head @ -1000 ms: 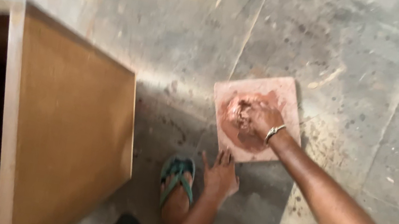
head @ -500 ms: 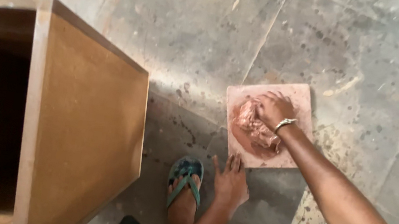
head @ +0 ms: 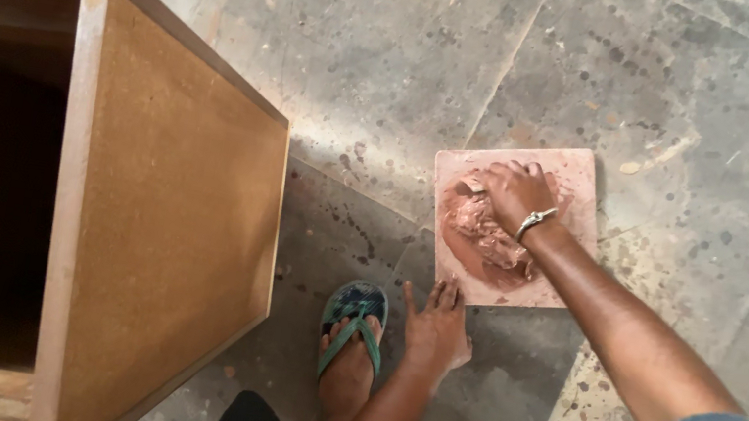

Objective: The person mixes a pinkish paste on a square tile using a putty knife, then applies the paste to the edges and corners of a wooden box to fill gaps.

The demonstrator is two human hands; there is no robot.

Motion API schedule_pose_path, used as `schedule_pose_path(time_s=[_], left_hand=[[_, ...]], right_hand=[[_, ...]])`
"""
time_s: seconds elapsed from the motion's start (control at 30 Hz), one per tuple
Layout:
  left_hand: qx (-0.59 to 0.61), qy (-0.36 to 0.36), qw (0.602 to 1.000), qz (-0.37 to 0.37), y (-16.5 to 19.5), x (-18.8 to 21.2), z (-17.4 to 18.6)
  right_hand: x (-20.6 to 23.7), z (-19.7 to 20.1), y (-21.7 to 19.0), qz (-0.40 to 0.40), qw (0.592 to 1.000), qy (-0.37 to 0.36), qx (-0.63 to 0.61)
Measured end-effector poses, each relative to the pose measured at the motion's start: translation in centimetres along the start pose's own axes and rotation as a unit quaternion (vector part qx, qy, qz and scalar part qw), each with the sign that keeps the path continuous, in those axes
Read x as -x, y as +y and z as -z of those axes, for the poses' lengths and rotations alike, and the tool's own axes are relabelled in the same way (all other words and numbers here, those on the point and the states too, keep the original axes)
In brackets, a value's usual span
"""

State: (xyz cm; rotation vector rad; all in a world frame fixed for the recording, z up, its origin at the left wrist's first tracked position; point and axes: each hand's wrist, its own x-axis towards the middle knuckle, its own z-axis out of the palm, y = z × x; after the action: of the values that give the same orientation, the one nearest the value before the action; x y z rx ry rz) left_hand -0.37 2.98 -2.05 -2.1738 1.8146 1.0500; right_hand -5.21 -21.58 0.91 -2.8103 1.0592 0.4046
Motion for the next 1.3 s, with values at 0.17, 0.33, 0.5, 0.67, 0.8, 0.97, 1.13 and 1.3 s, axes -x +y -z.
schedule_pose_path(time_s=[0.17, 0.33, 0.5, 0.67, 0.8, 0.97, 1.13, 1.3], left_hand=[[0.002, 0.026, 1.000, -0.005, 0.2, 0.1, -0.3], [-0.008, 0.068, 0.998, -0.016, 0.2, 0.8, -0.8], [-0.004, 0.096, 0.995, -0.025, -0.2, 2.0, -1.5], [0.013, 0.136, 0.990, -0.037, -0.3, 2.1, -0.9], [0.020, 0.120, 0.993, -0.004, -0.5, 2.8, 0.7], [0.053, 0.185, 0.981, 0.018, -2.1, 3.3, 3.0], [0.058, 0.262, 0.962, -0.042, -2.6, 2.0, 3.4], [0.039, 0.253, 0.965, -0.061, -2.3, 0.5, 2.5]], right_hand=[[0.9, -1.4, -3.0, 0.072, 0.996, 0.017, -0.046], [3.2, -1.4, -3.9, 0.176, 0.980, -0.090, 0.016], [4.2, -1.3, -1.6, 0.281, 0.957, -0.008, 0.065], [3.1, -2.5, -1.3, 0.204, 0.977, -0.030, 0.053], [5.3, -4.8, -2.9, 0.259, 0.963, 0.066, -0.035], [9.7, -6.3, -3.8, 0.311, 0.949, -0.028, -0.045], [10.1, -4.8, -2.0, 0.347, 0.931, -0.109, 0.005], [7.8, -1.6, 1.3, 0.359, 0.901, -0.176, 0.172]])
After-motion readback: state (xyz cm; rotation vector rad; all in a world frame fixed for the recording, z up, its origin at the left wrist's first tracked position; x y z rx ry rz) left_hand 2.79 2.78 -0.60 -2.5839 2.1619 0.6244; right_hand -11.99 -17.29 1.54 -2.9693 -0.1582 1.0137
